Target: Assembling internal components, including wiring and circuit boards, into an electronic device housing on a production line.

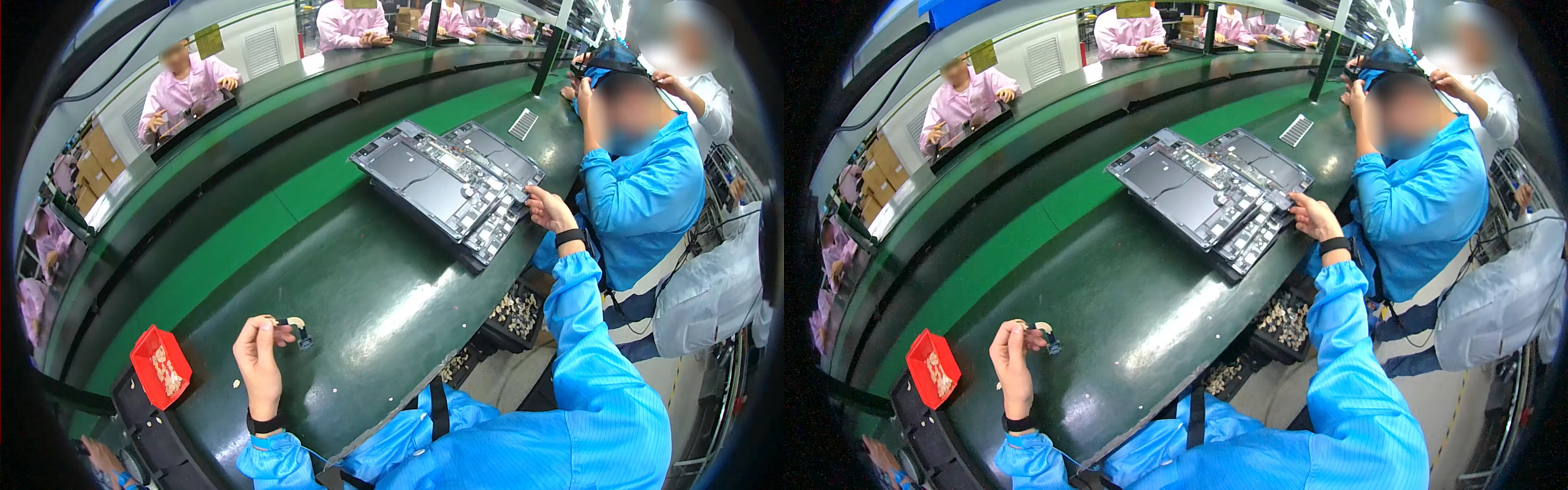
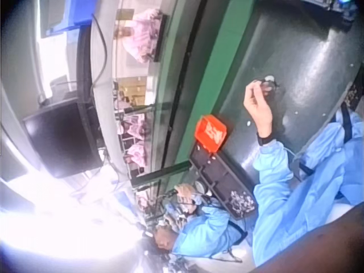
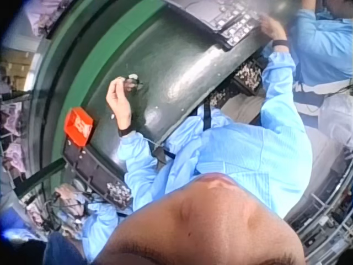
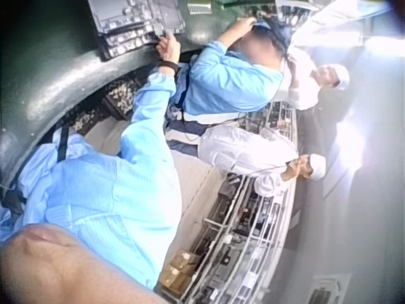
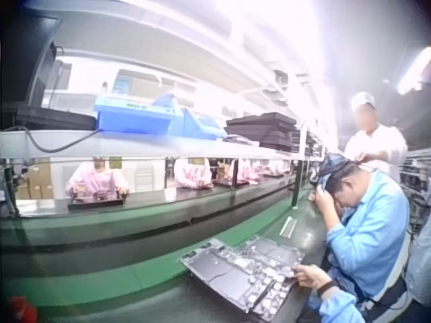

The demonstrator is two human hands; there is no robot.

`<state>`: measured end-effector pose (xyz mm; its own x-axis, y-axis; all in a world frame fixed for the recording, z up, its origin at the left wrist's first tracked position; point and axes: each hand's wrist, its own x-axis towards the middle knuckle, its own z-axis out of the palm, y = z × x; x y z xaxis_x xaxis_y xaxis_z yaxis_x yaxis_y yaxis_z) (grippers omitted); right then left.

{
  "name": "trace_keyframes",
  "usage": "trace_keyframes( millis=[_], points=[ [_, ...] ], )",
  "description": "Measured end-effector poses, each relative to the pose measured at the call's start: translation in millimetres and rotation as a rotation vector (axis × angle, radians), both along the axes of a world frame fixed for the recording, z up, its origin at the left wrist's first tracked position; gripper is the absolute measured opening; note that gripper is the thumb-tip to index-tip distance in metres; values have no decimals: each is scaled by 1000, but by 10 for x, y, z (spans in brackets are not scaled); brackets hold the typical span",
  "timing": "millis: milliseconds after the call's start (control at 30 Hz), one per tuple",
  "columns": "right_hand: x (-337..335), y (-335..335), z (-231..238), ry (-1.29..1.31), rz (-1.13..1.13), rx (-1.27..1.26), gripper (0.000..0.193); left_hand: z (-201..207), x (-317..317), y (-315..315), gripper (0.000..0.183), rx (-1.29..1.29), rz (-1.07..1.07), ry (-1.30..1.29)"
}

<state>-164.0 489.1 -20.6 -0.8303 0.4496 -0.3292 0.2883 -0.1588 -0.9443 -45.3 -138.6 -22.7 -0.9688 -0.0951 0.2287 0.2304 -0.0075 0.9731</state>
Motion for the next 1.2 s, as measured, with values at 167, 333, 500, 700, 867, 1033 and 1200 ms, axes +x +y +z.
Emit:
trace_keyframes(
  millis=[167,333,500,700,867,1033,1200],
  points=[
    [-128,64,149,125,-10,-217,37,17,5,-15,27,7,11,-2],
    [-288,324,250,424,-83,-365,35,2,-2,31,27,15,8,17],
    [-41,11,673,596,147,-72,23,-36,69,-61,27,96,53,-15],
    [597,-681,1002,728,295,-107,27,152,7,-288,26,47,173,25],
    [972,-1372,671,435,428,-147,50,328,76,-666,24,45,320,161],
    [814,-2847,390,116,1002,-149,61,301,241,-960,26,15,460,167],
    [565,-3128,79,37,1134,-65,52,288,233,-729,27,-5,311,83]
  ],
)
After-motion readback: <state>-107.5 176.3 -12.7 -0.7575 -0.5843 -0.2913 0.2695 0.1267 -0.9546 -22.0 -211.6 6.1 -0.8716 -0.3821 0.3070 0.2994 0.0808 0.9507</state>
